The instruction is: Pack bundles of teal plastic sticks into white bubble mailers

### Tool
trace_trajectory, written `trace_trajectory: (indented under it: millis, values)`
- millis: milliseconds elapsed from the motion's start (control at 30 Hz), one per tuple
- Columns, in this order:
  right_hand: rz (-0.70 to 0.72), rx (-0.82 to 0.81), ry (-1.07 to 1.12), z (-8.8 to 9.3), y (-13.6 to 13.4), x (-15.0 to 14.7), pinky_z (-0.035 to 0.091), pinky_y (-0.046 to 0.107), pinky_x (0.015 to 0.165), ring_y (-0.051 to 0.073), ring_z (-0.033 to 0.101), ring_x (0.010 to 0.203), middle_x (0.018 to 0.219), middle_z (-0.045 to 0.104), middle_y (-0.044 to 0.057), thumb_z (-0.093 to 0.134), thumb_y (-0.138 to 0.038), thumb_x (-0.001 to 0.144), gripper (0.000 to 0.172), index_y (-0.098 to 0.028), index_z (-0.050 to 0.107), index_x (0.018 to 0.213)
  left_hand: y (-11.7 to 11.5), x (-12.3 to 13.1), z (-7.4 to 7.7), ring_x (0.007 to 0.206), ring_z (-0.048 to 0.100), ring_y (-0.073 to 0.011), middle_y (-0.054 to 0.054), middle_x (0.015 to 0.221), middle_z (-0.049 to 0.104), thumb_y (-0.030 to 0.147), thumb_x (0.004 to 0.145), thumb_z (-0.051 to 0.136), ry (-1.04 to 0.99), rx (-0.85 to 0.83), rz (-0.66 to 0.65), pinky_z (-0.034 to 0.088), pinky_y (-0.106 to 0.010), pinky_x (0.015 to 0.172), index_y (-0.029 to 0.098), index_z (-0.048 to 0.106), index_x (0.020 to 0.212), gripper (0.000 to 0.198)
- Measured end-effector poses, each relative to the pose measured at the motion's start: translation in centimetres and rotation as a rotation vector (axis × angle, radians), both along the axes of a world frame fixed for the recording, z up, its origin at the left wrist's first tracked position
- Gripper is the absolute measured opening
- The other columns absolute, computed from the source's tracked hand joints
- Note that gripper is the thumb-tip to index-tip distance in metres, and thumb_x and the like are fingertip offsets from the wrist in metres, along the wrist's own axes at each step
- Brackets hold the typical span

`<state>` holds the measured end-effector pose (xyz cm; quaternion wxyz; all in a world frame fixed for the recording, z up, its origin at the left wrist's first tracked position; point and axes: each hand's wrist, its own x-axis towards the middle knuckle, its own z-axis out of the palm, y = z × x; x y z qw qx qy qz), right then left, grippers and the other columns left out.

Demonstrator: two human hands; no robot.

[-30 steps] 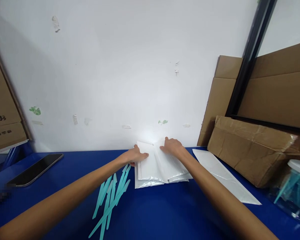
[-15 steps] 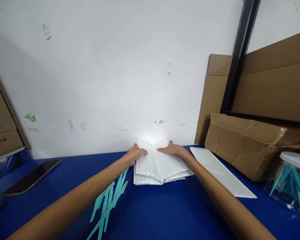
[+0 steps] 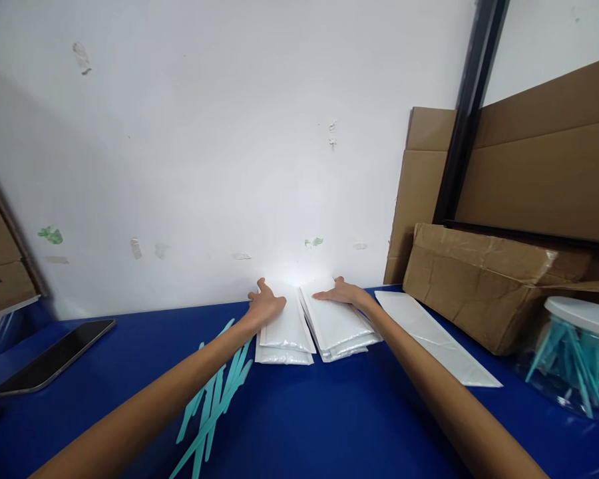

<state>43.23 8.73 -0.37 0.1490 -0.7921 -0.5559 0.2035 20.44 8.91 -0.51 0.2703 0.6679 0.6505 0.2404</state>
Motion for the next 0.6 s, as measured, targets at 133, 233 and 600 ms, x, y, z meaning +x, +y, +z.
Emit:
trace_trajectory:
  millis: [133, 233, 600]
  values:
    - [0.012, 0.042, -0.063, -0.5, 0.6, -0.1, 0.052, 0.047, 0.092, 0.025, 0.060, 0.111, 0.131, 0.057, 0.010, 0.060, -0.038, 0.095, 0.040, -0.018, 0.055, 0.129, -0.5, 0.8, -0.5, 0.111, 0.061, -0.0255, -0.010, 0.131, 0.058, 0.035, 0.095, 0.061, 0.149, 0.036, 0.068, 0.053, -0.048, 0.092, 0.018, 0.056, 0.129, 0.039]
    - [0.009, 0.087, -0.127, 0.1, 0.6, 0.0, 0.051, 0.048, 0.094, 0.025, 0.060, 0.113, 0.132, 0.057, 0.011, 0.060, -0.038, 0.095, 0.040, -0.018, 0.055, 0.130, -1.0, 0.9, -0.3, 0.112, 0.060, -0.0259, -0.010, 0.132, 0.057, 0.035, 0.095, 0.061, 0.227, 0.038, 0.057, 0.053, -0.048, 0.093, 0.018, 0.055, 0.130, 0.040]
    - [-0.044, 0.439, -0.349, 5.7, -5.3, 3.1, 0.046, 0.044, 0.091, 0.035, 0.063, 0.111, 0.116, 0.068, 0.017, 0.049, -0.047, 0.094, 0.039, -0.016, 0.067, 0.112, -4.2, -7.1, 2.8, 0.123, 0.050, -0.0323, -0.012, 0.133, 0.049, 0.041, 0.094, 0.045, 0.311, 0.179, -0.232, 0.045, -0.045, 0.097, 0.026, 0.054, 0.127, 0.037]
